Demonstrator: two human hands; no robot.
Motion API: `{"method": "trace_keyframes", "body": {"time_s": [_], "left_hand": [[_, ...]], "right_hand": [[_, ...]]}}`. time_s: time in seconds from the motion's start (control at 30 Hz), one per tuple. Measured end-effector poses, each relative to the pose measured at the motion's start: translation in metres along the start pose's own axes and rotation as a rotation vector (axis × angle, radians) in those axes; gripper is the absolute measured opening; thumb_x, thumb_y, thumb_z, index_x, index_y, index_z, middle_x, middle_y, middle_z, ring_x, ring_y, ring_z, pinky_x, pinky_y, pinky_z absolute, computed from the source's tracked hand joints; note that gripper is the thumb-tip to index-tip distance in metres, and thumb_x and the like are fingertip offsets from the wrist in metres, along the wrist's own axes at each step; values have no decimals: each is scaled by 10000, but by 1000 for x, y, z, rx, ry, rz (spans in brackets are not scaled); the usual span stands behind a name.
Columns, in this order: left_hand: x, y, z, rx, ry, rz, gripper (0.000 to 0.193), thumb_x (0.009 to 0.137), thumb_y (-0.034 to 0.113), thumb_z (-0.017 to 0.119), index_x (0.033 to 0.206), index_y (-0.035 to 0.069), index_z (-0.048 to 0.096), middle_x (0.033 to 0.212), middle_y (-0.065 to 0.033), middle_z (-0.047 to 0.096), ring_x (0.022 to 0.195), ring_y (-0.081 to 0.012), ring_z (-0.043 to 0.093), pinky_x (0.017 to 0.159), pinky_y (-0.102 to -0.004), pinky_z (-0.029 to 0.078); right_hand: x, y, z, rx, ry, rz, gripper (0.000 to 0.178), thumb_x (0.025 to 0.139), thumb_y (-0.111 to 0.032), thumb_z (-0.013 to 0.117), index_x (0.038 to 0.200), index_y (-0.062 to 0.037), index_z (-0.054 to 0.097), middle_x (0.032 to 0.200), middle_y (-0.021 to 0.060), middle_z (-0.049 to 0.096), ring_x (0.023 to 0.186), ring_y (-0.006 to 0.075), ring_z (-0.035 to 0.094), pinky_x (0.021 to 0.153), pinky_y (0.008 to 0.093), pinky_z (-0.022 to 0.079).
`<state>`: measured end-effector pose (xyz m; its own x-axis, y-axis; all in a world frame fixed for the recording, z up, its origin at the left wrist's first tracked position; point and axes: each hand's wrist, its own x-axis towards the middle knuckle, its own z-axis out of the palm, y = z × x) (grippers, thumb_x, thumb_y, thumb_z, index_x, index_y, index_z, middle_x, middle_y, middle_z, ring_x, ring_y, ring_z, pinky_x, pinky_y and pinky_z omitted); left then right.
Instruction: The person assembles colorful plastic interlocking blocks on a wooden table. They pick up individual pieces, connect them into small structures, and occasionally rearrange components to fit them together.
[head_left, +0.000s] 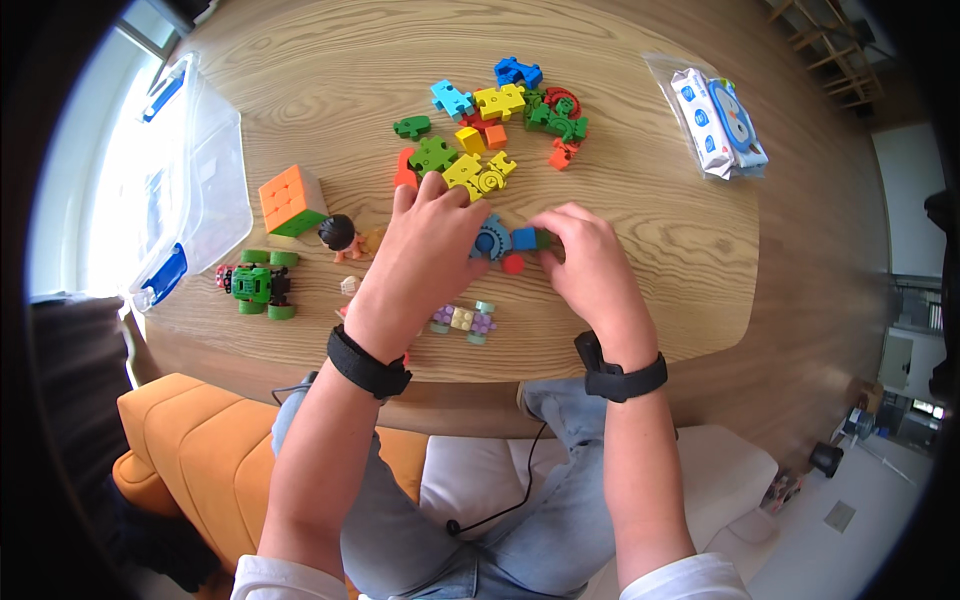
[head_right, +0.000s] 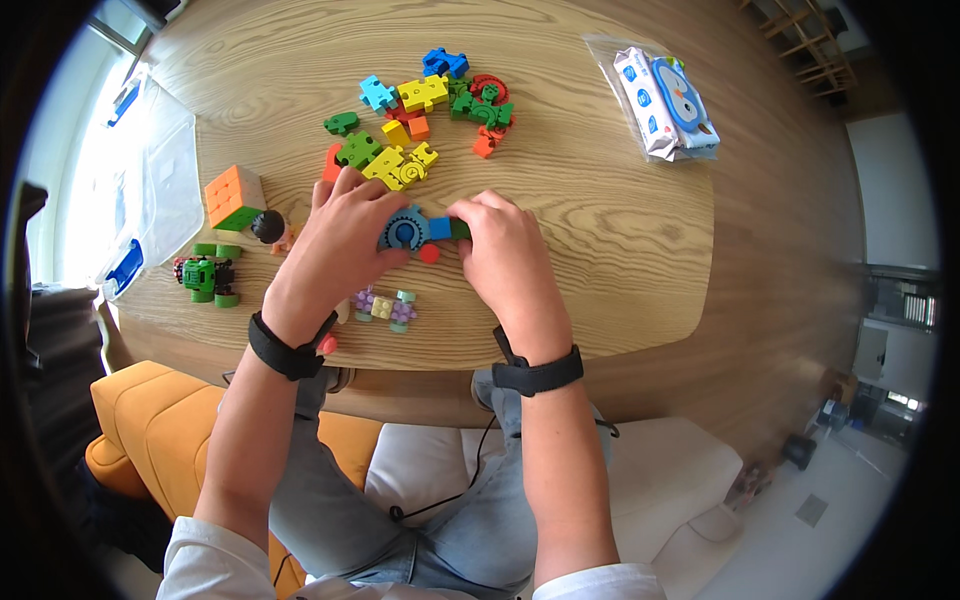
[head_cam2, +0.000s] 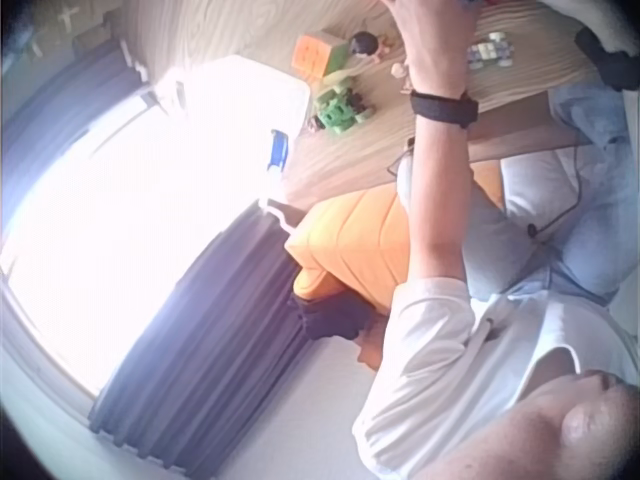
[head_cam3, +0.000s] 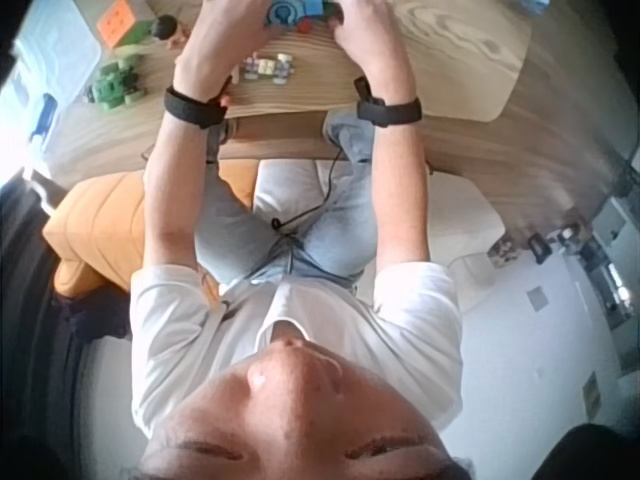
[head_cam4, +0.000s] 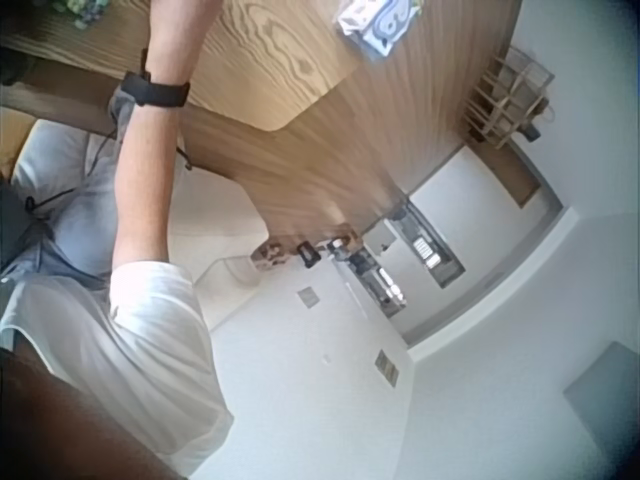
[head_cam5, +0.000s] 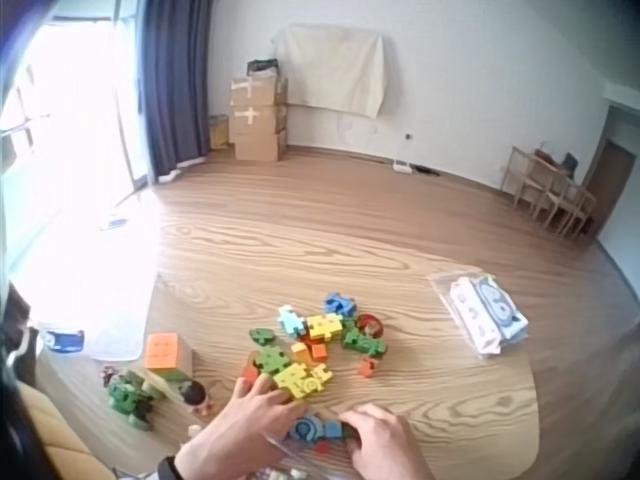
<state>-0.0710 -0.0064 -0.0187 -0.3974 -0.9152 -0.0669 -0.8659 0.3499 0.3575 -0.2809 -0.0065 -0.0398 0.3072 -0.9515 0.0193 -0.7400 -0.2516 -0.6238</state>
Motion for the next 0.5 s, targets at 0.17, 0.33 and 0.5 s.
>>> {"method": "trace_keyframes", "body": {"time_s": [0.17,0.33,0.5], "left_hand": [[-1,1,3,4,4,-14,533,740,190,894,1225,77,704,1167,-79,696,1280,-311,534,1092,-510,406],[-1,-1,3,-9,3,-10,558,735,191,899,1243,77,698,1174,-87,694,1278,-315,534,1086,-505,406],[-2,0,1,-29,12,-5,576,735,202,899,1258,76,693,1179,-96,690,1250,-319,534,1076,-502,408]], "right_hand": [[0,-2,-1,-11,-11,0,343,758,111,743,1076,-17,731,1065,173,713,988,406,687,845,475,572],[-1,-1,1,-39,3,-5,317,769,76,745,1056,-58,734,1042,146,714,945,400,696,832,497,574],[-1,-1,-2,-20,-25,32,344,779,101,716,1083,-58,733,1075,150,720,965,392,705,856,490,581]]}}
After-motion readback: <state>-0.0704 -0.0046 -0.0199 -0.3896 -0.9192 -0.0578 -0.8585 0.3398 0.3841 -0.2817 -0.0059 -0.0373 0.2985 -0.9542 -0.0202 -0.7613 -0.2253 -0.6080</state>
